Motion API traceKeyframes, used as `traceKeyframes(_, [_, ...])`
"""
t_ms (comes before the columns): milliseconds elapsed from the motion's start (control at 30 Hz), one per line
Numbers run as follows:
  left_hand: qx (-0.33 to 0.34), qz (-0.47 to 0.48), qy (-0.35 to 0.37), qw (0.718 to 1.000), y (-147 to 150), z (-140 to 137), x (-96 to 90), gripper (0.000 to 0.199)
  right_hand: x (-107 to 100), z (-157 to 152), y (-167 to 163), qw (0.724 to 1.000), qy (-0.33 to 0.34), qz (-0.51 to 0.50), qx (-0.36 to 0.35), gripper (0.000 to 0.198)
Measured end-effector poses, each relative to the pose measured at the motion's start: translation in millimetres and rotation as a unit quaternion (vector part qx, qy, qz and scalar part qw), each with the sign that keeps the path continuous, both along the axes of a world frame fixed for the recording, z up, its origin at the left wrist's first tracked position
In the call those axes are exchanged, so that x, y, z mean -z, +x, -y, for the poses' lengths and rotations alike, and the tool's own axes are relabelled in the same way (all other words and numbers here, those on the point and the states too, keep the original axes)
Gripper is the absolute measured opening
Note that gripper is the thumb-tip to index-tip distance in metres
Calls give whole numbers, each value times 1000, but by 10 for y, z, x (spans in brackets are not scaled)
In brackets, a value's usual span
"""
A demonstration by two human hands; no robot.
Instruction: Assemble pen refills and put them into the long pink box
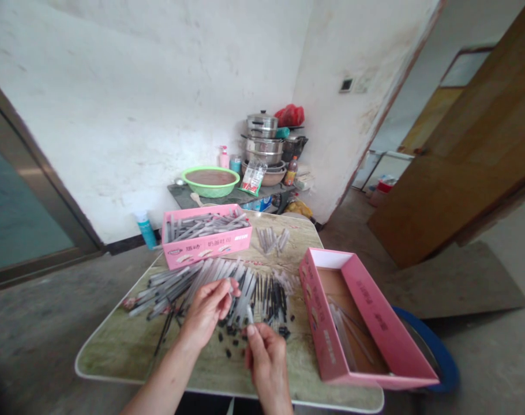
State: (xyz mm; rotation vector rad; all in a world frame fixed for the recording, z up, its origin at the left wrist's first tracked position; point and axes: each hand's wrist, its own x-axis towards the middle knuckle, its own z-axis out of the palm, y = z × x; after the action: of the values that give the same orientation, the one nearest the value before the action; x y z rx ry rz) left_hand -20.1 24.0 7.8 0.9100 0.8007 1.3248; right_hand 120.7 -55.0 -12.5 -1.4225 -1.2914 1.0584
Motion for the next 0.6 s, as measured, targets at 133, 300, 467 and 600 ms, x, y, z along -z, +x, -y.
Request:
traceKeyframes(133, [43,-69,7,997,64,-39,24,43,-444,-21,563,968,89,189,137,44])
traceKeyframes(300, [53,-203,-5,978,447,-238,243,34,-787,-200,1419,808,-26,515,284,44])
traceKeyframes(467, [46,-258,-16,965,934,-560,479,9,-553,-412,1725,790,-161,573,143,36])
traceKeyframes(600, [23,-266,17,964,1064,-764,524,10,-499,-416,1712,792,-144,579,128,34])
